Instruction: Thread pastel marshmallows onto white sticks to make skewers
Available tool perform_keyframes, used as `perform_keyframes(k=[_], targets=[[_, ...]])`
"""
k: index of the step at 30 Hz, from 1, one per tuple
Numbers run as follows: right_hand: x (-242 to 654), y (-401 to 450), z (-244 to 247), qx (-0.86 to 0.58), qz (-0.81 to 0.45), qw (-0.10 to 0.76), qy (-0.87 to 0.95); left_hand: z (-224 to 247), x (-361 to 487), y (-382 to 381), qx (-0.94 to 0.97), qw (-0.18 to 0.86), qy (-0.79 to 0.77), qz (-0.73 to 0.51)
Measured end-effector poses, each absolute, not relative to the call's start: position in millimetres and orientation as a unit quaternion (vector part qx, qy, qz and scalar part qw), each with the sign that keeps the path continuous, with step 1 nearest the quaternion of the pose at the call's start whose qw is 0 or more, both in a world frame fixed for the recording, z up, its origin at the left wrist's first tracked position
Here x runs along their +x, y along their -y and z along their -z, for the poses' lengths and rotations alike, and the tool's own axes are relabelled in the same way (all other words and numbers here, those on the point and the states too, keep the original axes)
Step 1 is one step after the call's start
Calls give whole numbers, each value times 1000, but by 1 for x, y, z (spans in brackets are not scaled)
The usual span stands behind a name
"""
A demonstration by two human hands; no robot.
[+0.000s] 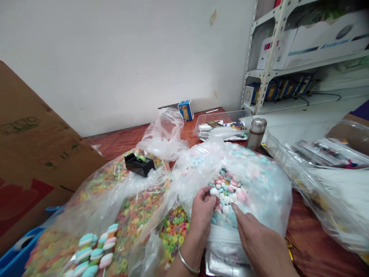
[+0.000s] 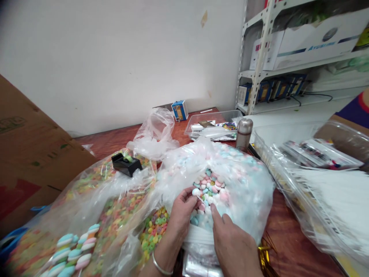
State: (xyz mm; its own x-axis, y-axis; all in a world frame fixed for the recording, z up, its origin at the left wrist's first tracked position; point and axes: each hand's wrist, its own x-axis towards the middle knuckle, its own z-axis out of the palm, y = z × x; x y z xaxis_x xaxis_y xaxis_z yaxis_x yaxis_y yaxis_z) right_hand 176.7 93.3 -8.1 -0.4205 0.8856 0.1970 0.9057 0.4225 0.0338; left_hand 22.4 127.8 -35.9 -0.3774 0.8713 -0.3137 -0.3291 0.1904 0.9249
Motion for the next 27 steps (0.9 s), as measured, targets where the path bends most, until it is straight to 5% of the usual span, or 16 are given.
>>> perform_keyframes(k=[27], targets=[[164, -87, 3, -546, -18, 65, 835, 40, 37, -115, 377, 374, -653, -539]])
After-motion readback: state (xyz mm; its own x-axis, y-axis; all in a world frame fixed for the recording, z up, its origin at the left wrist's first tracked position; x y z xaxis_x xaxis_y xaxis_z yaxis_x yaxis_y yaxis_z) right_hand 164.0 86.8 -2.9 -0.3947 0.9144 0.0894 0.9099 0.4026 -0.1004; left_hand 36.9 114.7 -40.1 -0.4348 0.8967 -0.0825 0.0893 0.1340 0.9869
